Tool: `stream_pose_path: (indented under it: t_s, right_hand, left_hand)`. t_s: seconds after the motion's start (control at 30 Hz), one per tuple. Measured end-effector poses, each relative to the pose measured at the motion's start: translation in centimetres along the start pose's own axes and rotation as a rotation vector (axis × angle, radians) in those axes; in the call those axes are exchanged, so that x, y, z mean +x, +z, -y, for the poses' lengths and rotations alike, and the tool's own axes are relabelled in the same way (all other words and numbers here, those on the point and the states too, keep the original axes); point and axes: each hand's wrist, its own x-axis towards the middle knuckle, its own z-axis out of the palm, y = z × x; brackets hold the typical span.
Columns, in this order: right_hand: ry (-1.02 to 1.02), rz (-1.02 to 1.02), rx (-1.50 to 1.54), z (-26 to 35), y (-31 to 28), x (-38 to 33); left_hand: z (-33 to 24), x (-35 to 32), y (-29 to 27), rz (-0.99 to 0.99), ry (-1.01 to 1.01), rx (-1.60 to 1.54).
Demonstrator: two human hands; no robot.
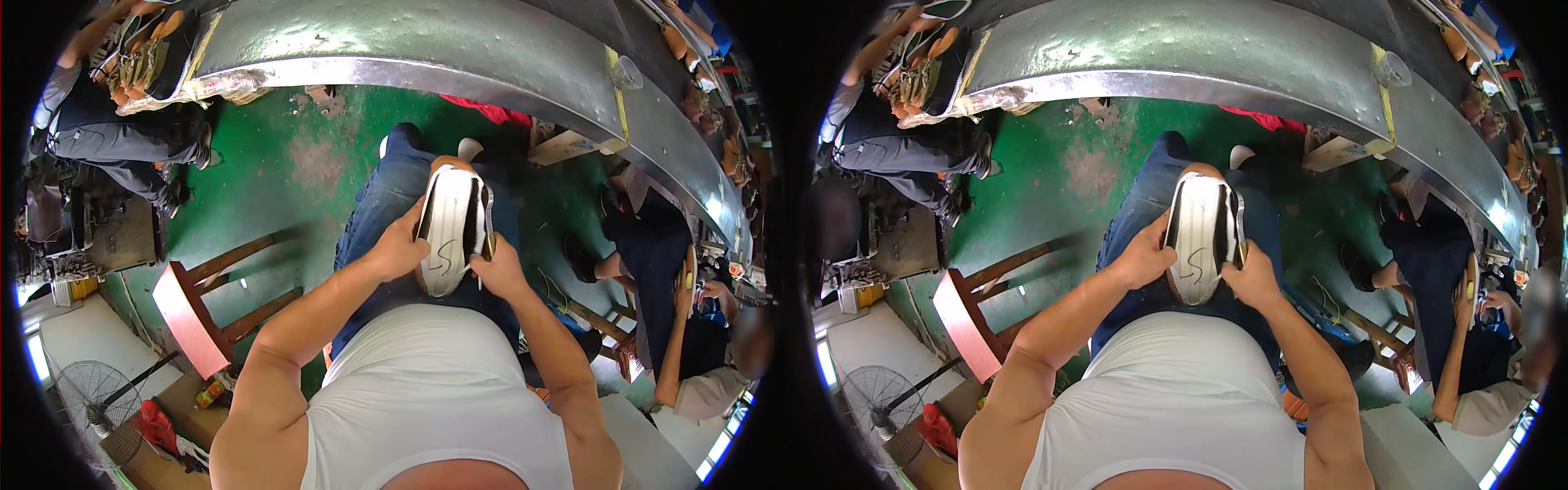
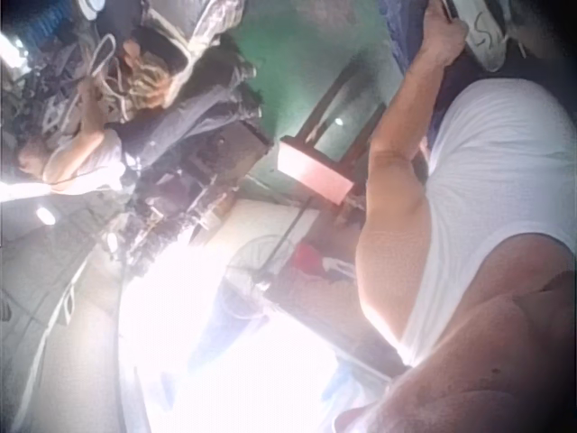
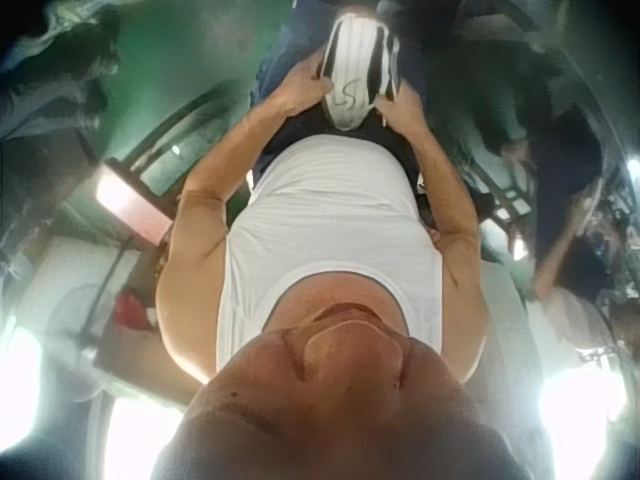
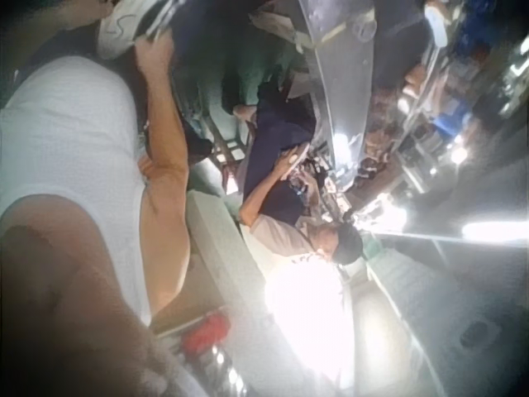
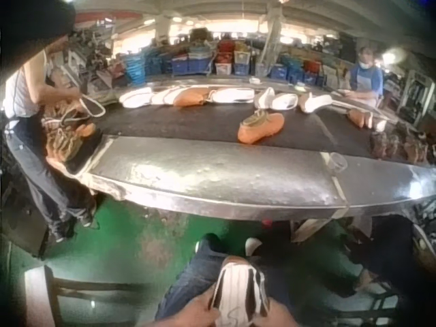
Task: Manually pull the upper material over the last and secure it using specialized pliers/pincers.
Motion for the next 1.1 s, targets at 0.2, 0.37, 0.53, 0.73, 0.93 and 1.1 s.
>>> stream_pose_path:
  t_s: [0.2,0.37,0.53,0.73,0.93,1.1]
  right_hand:
    - [-0.139,-0.006,-0.138,-1.2,-4.8,-1.8]
    - [-0.339,0.057,-0.429,-0.6,-7.0,-5.4]
    - [-0.760,-0.073,-0.774,1.4,-5.9,-3.5]
    - [-0.482,0.244,-0.980,3.0,-4.8,-2.8]
    - [-0.511,0.152,-0.621,-0.1,-4.5,-1.5]
    - [-0.634,-0.187,-0.855,1.4,-4.8,0.6]
  left_hand:
    - [-1.4,0.9,2.0,0.191,-0.148,-0.302]
    - [1.9,0.3,3.0,0.168,-0.080,-0.051]
    - [2.9,0.1,3.6,0.184,0.009,0.015]
    - [-0.1,2.1,5.6,-0.066,-0.326,-0.700]
    - [4.1,4.2,5.5,-0.526,-0.205,-0.065]
    - [3.4,3.9,5.4,-0.481,0.098,0.344]
